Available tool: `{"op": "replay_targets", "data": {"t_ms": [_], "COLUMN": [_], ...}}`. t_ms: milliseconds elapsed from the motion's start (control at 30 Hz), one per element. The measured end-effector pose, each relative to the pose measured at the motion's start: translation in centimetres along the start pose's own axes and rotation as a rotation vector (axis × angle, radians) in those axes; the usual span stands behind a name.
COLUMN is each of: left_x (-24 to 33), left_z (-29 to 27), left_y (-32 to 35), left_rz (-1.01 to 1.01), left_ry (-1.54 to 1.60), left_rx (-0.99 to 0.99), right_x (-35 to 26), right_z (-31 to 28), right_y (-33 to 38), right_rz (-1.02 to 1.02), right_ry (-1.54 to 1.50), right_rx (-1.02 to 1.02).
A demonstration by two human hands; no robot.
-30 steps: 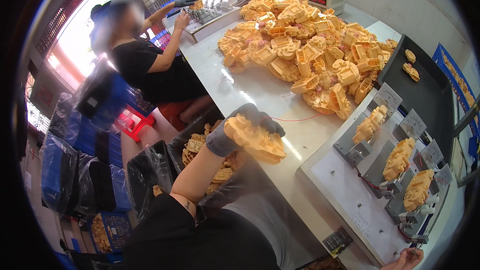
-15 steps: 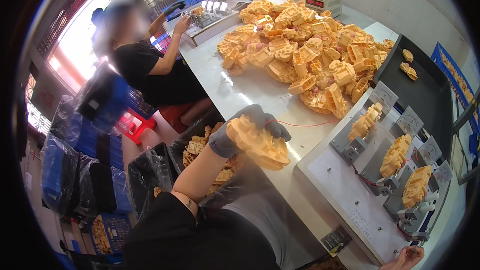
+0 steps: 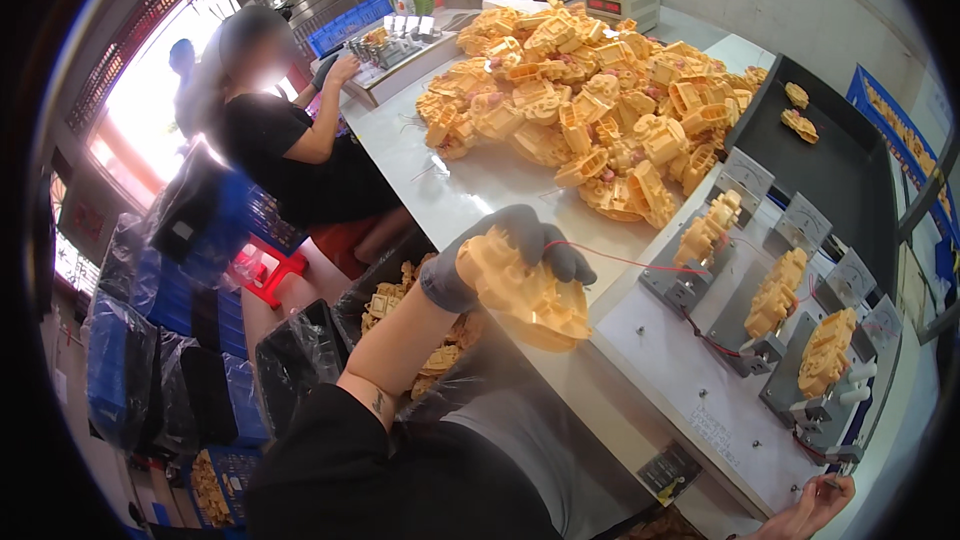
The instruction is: Inspecting and testing yellow plastic components using a testing jig with analog meters at a factory workstation.
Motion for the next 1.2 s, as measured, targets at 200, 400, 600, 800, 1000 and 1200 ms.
{"op": "replay_targets", "data": {"t_ms": [200,400,600,800,1000,1200], "left_x": [0.0,-3.5,-6.6,-8.3,-10.5,-17.8], "left_z": [3.0,2.8,7.4,8.5,15.3,21.1], "left_y": [-8.9,-15.2,-17.2,-20.5,-27.4,-30.4], "left_rz": [0.113,0.007,-0.142,-0.164,-0.059,0.075], "left_ry": [-0.186,-0.506,-0.236,-0.592,-0.693,-0.972], "left_rx": [-0.287,-0.230,-0.179,-0.315,-0.653,-0.916], "right_x": [-2.7,-5.2,-7.2,-7.5,-8.0,-7.5], "right_z": [2.4,5.7,5.6,5.5,6.2,6.0], "right_y": [1.9,1.1,1.3,1.5,0.9,0.8], "right_rz": [-0.011,0.027,-0.007,0.006,-0.044,-0.084], "right_ry": [-0.055,-0.138,-0.115,-0.096,-0.058,-0.051], "right_rx": [0.129,0.023,0.003,0.032,0.009,0.018]}}
Point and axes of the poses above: each hand's wrist, its own y-axis away from the middle knuckle, its own z-axis out of the palm, x = y × z, the point moved 2 cm from there along -y, towards the middle knuckle, and after that the axes turned 2 degrees about z, right-handed, at the moved point
